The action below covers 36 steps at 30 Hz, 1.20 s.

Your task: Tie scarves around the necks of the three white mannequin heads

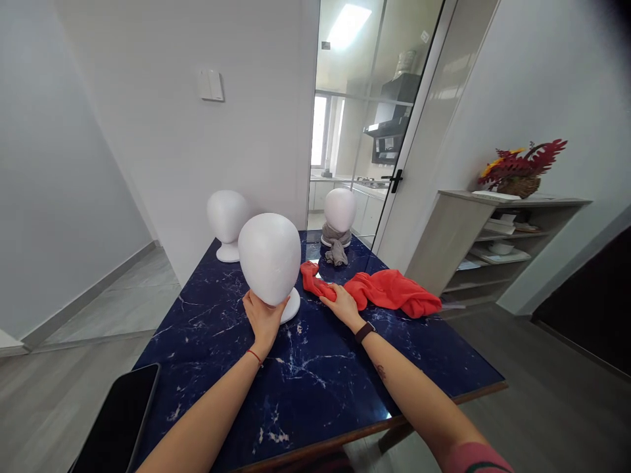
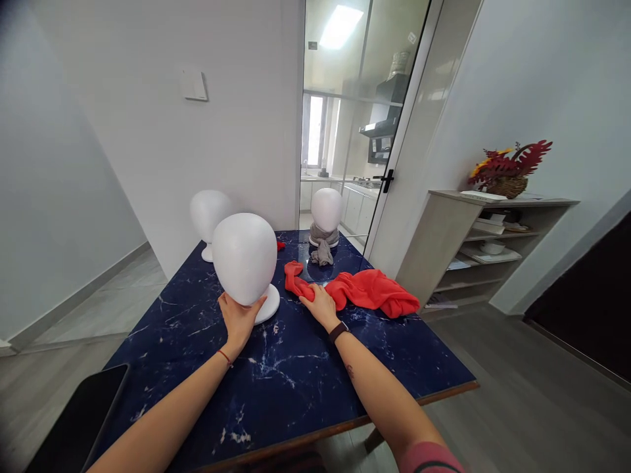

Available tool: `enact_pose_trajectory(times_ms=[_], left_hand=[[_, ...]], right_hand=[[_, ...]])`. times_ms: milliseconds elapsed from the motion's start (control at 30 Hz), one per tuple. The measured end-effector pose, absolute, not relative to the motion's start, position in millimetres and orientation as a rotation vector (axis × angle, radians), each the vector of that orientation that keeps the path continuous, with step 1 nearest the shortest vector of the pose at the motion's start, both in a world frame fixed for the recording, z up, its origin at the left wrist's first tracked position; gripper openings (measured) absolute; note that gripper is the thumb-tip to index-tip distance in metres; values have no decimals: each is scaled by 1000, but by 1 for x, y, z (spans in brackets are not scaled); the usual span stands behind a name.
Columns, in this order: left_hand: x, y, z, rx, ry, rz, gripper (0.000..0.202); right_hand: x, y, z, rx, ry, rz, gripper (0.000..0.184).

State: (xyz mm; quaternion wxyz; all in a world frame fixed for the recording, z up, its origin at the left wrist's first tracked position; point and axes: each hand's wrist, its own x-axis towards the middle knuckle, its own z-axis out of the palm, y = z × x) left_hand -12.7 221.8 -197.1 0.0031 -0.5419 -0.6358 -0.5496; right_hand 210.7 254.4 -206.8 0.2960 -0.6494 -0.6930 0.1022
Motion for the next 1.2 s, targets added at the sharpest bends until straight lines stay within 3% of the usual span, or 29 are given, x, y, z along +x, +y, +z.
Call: enact_pose_trajectory(times_ms=[233,400,1200], left_hand=[[-9,220,-193,-1739,-1919,-1674,83],[-11,221,-193,-1688,-1952,-1660,78],[-15,224,-203,-1684,-2073,-1546,93]], right_hand=[[209,257,-212,-1584,-1934,317,56],[208,261,-215,-1578,-1927,327,53],[214,264,-225,-1361,-1840,382,43]])
